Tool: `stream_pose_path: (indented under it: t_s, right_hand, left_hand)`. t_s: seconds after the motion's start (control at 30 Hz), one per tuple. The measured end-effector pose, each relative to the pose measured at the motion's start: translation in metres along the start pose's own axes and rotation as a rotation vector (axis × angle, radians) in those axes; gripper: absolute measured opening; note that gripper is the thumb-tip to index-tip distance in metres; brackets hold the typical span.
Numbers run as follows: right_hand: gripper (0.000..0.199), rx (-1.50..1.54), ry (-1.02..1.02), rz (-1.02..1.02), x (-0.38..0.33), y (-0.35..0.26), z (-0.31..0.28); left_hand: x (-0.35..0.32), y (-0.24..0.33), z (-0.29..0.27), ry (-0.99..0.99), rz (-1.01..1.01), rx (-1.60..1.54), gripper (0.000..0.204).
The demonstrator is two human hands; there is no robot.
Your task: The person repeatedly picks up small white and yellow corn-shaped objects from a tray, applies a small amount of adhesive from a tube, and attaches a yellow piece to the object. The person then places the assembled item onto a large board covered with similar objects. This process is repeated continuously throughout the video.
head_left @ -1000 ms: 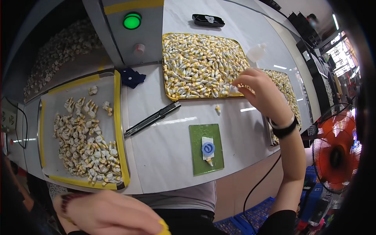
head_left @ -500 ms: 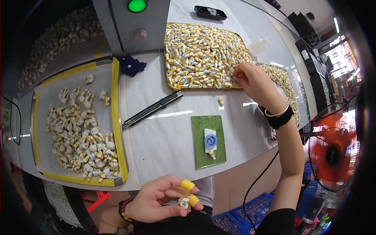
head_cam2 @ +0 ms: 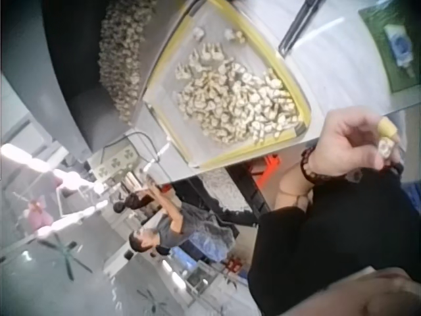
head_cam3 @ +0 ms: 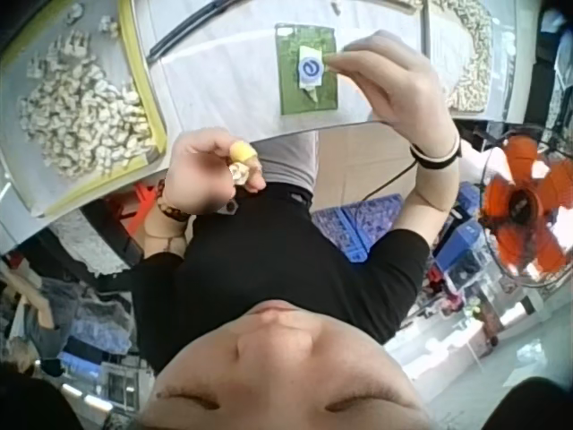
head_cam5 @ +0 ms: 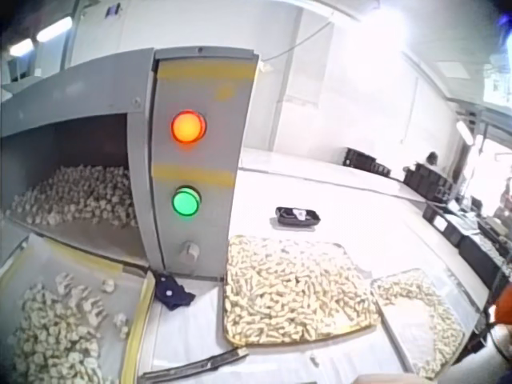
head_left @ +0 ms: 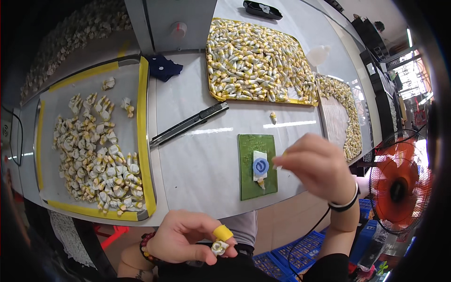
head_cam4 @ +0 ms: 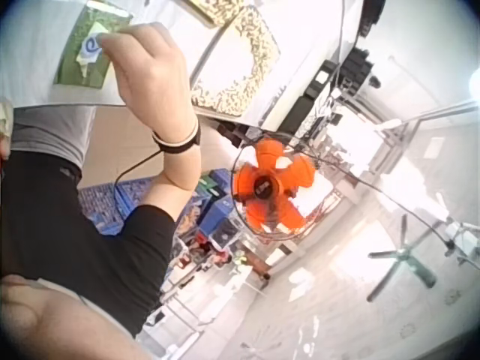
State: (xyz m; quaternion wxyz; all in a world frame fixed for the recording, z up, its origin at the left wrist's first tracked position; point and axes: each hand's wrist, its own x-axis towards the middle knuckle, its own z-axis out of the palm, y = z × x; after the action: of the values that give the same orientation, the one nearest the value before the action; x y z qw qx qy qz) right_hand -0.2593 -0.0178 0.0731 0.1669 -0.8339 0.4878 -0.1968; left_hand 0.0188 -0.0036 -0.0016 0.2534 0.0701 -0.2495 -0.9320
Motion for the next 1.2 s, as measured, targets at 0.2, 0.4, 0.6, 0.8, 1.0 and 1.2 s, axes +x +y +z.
stream_pose_path:
  t_s: [0.2, 0.4, 0.6, 0.8, 1.0, 1.2]
  right_hand:
    - [0.021, -0.263, -0.069, -0.111, -0.007, -0.005, 0.016]
    - [0.021, -0.341, -0.164, -0.195, -0.004, -0.011, 0.023]
    - [0.025, -0.039, 0.110, -0.279, 0.001, -0.024, 0.015]
    - [0.010, 0.268, 0.233, -0.233, 0.008, -0.054, 0.024]
    - [0.015, 0.191, 0.117, -0.409, 0.014, -0.052, 0.019]
    - [0.014, 0.305, 0.054, -0.483, 0.020, -0.046, 0.019]
  left_hand:
    - [0.009, 0.006, 0.020, 0.294, -0.141, -0.029, 0.045]
    - [0.011, 0.001, 0.014, 0.290, -0.173, -0.100, 0.048]
    - [0.015, -0.005, 0.012, 0.229, -0.197, -0.142, 0.050]
    - [0.014, -0.010, 0.002, 0.017, -0.239, -0.367, 0.030]
    - [0.019, -0.005, 0.008, -0.001, -0.365, -0.417, 0.029]
    - [0.020, 0.000, 0.009, -0.040, -0.367, -0.380, 0.029]
